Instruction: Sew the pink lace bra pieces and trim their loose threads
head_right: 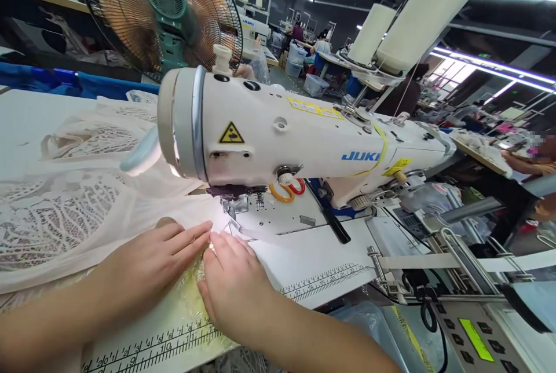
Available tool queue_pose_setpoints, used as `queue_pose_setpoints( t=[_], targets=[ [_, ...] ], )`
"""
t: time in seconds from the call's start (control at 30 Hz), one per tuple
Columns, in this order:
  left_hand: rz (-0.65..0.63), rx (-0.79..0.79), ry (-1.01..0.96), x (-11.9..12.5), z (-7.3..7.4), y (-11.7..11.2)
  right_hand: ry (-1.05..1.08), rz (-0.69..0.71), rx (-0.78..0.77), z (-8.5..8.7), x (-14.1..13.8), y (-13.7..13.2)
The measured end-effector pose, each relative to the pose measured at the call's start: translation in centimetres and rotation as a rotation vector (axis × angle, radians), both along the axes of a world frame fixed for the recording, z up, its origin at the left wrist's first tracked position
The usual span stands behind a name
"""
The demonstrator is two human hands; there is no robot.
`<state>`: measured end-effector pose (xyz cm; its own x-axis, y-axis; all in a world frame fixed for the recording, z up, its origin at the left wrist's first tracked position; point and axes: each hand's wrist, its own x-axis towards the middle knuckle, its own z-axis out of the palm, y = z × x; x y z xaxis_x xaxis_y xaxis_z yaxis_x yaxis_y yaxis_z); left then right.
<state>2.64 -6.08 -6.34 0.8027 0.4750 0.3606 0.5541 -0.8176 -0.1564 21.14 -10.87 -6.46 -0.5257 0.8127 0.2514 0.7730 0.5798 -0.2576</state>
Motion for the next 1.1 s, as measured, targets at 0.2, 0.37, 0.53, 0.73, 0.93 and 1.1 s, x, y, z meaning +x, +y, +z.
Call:
queue_pose_setpoints(
  t=[0.2,0.37,0.53,0.73,0.93,1.1],
  targets=[
    [-0.106,-0.074,-0.066,-0.3,0.8,1.4,0.028,0.018,-0.009,0.0,0.7,-0.2],
    [-0.151,-0.143,-0.064,-1.2,0.4,2.7,0.046,0.014,-0.005,0.1,1.1,-0.1],
    [-0.114,-0.201,-0.073,-1.8,0.4,4.1,0.049,0.013,-0.025,0.0,1.1,0.0],
    [-0.104,-0.205,-0.057,-2.1,0.4,5.5,0.069,0.012,-0.018,-0.2,1.0,-0.1],
    [-0.059,-0.192,0.033,-2.1,1.2,6.8,0.068,0.009,0.027,-0.3,1.0,0.0],
    [-0.050,-0.150,0.070,-1.7,1.9,7.4,0.150,0.054,0.086,0.7,0.2,-0.6]
  ],
)
